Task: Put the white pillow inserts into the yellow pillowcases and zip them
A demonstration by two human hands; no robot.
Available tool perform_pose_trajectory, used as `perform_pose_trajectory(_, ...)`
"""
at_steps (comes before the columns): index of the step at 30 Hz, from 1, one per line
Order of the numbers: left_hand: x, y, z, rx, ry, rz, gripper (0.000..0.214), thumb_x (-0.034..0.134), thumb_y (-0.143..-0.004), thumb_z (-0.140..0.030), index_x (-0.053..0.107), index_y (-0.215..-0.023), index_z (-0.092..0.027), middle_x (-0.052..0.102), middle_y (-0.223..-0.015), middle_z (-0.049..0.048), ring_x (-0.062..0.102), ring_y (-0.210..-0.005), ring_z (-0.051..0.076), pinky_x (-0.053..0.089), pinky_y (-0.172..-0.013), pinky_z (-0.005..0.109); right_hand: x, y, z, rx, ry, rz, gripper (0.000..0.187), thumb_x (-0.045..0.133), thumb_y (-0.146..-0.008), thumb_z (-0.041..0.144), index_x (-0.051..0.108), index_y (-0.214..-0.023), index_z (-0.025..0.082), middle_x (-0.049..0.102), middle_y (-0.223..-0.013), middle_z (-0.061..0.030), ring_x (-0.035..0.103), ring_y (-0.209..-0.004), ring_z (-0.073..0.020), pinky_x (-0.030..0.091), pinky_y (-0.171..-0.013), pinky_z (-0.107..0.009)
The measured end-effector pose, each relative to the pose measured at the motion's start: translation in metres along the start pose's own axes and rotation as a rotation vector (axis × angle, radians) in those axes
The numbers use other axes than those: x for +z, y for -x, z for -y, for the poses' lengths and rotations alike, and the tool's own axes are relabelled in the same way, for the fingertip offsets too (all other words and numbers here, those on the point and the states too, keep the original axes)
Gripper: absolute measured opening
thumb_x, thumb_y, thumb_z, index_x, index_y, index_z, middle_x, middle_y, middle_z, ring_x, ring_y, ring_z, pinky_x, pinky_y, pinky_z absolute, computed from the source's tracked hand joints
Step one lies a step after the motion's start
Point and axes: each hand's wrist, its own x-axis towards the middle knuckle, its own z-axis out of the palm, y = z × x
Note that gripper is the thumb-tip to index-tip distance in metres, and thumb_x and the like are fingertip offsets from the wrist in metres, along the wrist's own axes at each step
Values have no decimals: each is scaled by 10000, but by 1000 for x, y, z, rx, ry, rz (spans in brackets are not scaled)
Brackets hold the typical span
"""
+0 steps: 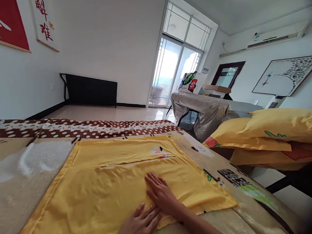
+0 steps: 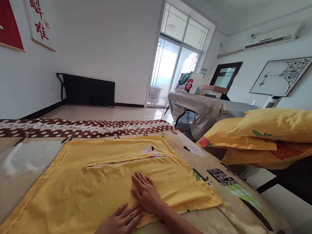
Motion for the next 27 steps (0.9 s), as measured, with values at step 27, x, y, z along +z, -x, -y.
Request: perform_pose_trajectory(27,-41,-52,60,-745,103,163,494,322,-937,-326,412,-1388,-146,386,-1441,111,352,-1349,222,280,-1124,452,-17,-30,-37,-41,138,-93,464,257,-971,400,383,-1407,304,367,-1467,56,309,-1362,-117,239,-1099,-277)
